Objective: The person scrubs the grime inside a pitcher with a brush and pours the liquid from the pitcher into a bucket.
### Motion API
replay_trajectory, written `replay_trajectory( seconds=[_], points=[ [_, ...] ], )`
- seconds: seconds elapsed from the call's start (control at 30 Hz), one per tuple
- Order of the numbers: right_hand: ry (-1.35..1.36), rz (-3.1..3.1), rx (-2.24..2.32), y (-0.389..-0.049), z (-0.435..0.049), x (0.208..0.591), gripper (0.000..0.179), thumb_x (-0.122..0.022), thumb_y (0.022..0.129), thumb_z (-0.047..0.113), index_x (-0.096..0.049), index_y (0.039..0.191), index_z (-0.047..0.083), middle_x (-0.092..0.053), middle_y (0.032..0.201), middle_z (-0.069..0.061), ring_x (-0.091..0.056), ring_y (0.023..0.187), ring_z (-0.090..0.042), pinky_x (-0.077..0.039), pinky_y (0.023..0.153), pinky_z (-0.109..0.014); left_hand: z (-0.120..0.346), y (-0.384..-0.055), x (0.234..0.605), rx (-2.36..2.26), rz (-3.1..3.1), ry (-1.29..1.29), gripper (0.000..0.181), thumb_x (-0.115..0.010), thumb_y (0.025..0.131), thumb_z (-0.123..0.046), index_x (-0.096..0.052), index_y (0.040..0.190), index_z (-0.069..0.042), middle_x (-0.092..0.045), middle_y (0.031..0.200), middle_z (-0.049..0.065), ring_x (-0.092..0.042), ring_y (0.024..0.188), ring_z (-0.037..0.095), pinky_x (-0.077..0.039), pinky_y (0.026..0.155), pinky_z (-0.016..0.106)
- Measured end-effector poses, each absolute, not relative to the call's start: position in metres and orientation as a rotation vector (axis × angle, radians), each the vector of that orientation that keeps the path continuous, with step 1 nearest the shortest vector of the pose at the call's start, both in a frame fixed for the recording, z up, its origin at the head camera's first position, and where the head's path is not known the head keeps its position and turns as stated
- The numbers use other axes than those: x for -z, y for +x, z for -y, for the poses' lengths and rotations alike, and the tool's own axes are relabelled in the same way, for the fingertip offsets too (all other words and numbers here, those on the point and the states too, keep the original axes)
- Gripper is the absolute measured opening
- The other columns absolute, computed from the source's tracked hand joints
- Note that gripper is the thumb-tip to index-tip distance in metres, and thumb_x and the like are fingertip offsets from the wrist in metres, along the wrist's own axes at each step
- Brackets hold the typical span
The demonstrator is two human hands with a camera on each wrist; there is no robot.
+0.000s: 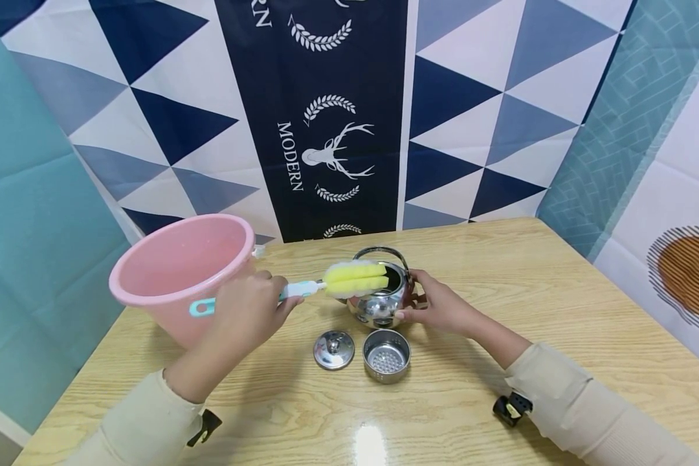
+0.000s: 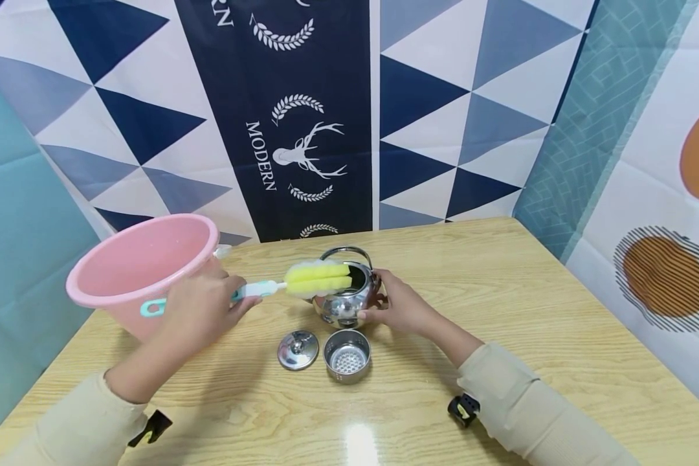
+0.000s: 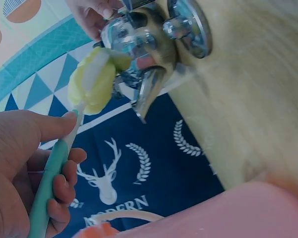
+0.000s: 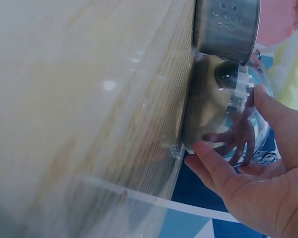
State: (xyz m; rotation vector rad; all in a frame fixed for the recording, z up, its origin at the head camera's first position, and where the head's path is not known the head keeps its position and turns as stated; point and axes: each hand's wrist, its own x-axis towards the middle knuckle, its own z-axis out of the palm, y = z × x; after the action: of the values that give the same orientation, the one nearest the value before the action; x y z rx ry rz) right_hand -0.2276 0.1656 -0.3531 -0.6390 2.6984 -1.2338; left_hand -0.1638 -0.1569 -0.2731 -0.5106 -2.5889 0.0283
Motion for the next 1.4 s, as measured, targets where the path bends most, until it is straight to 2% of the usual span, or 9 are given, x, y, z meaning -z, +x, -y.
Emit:
replay_trajectory(
  seconds=[0.13,0.53,0.93,1.23,1.4],
  points=[
    [-0.64,-2.697,1.234,-0.227,-0.165,0.353,0.083,-0.076,0.086,0.024,-0.026,0.146,-0.005,-0.043,0.137,-0.032,-0.056,0.113,-0.046,-0.049,0.093,-0.049,0.159,-0.163,0.281,0.07,2.695,-0.458,0.037,-0.076,0.084,-0.039,-0.055,0.069,-0.012,-0.043,0.057,-0.002,-0.039,0.047,0.017,-0.032,0.042,0.03],
    [-0.634,-2.701,1.235,-0.227,-0.165,0.354,0.084,-0.077,0.086,0.025,-0.026,0.147,-0.005,-0.043,0.138,-0.031,-0.055,0.115,-0.045,-0.048,0.095,-0.049,0.166,-0.165,0.301,0.518,2.779,-0.339,0.031,-0.072,0.087,-0.039,-0.065,0.084,-0.008,-0.049,0.062,-0.004,-0.045,0.053,0.014,-0.039,0.049,0.029],
    [-0.655,-2.705,1.246,-0.229,-0.166,0.356,0.083,-0.077,0.086,0.023,-0.028,0.146,-0.004,-0.043,0.139,-0.03,-0.054,0.116,-0.044,-0.048,0.094,-0.048,0.169,-0.165,0.306,0.683,2.73,-0.228,0.034,-0.07,0.089,-0.041,-0.068,0.095,-0.007,-0.054,0.069,-0.002,-0.049,0.062,0.015,-0.041,0.056,0.031],
    [-0.654,-2.702,1.249,-0.229,-0.166,0.356,0.083,-0.076,0.086,0.023,-0.027,0.146,-0.004,-0.042,0.139,-0.031,-0.055,0.115,-0.044,-0.048,0.094,-0.049,0.177,-0.162,0.307,0.756,2.714,-0.189,0.034,-0.069,0.09,-0.039,-0.067,0.095,-0.005,-0.054,0.069,0.0,-0.048,0.062,0.016,-0.04,0.056,0.031],
    [-0.67,-2.707,1.252,-0.23,-0.165,0.358,0.081,-0.076,0.086,0.023,-0.028,0.146,-0.005,-0.043,0.139,-0.03,-0.055,0.115,-0.043,-0.049,0.093,-0.048,0.179,-0.164,0.31,0.774,2.701,-0.184,0.031,-0.07,0.09,-0.036,-0.067,0.09,-0.005,-0.053,0.067,0.0,-0.048,0.061,0.016,-0.04,0.056,0.031]
  ],
)
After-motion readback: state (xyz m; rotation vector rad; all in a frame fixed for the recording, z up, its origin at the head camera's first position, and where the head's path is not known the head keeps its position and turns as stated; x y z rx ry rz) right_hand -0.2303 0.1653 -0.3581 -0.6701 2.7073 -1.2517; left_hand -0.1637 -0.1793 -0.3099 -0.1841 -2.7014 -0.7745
